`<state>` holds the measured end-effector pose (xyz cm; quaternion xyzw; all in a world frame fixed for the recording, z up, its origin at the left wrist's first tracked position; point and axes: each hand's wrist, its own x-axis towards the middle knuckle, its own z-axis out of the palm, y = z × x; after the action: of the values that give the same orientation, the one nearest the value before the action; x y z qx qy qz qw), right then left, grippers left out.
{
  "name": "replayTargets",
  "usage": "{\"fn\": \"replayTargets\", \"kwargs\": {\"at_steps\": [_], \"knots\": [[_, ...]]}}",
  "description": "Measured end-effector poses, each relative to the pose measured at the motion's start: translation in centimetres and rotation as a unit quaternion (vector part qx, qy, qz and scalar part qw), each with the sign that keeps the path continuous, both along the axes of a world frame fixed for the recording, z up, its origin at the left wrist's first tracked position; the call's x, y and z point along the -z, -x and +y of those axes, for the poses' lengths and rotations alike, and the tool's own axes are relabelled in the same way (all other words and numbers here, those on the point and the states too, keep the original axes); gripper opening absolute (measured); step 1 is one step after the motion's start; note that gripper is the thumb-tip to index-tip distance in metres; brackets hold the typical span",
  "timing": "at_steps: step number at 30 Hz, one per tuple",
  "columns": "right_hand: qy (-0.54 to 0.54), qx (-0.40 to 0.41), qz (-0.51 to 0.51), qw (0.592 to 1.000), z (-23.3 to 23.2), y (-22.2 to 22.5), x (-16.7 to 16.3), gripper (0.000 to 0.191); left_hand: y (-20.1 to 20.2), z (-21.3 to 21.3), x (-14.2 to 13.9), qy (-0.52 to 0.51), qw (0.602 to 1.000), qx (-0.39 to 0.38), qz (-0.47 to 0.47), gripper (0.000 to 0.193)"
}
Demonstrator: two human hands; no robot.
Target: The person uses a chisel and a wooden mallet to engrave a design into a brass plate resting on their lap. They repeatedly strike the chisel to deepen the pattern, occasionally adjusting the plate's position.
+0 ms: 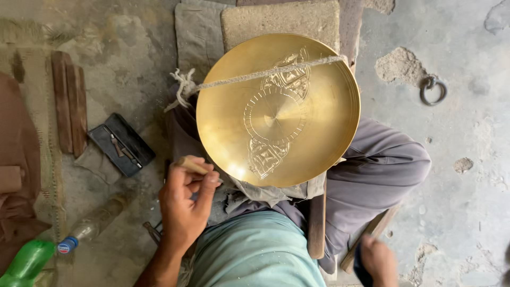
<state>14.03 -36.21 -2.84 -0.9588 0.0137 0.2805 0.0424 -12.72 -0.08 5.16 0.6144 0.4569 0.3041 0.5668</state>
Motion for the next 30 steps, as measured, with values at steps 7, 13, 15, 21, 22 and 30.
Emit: {"fn": "replayTargets", "kwargs": {"at_steps": [7,13,15,21,22,30], "knots": [[0.081,-0.061,0.033,0.994,1.9,5.9,3.8,0.034,-4.0,1.3,0.5,-0.009,0.998,0.053,-0.040,0.019],[-0.168,-0.036,-0.174,0.970,5.3,1.6,-3.1,0.032,-7.3,4.6,2.0,-0.054,0.993,0.103,-0.020,0.026],[-0.233,-0.099,-0.116,0.960,7.9,3.0,-2.7,0.043,-8.2,5.5,2.7,-0.134,0.984,0.118,-0.003,0.030],[-0.081,-0.285,-0.139,0.945,11.9,5.9,1.5,0.074,-8.9,6.3,3.8,-0.247,0.956,0.154,0.046,0.032],[-0.114,-0.258,-0.098,0.954,11.4,4.9,1.5,0.070,-8.9,6.5,3.9,-0.250,0.954,0.158,0.051,0.033],[-0.443,0.001,0.087,0.892,12.6,-0.4,-5.1,0.057,-9.4,7.3,3.8,-0.232,0.951,0.193,0.064,0.034]]}}
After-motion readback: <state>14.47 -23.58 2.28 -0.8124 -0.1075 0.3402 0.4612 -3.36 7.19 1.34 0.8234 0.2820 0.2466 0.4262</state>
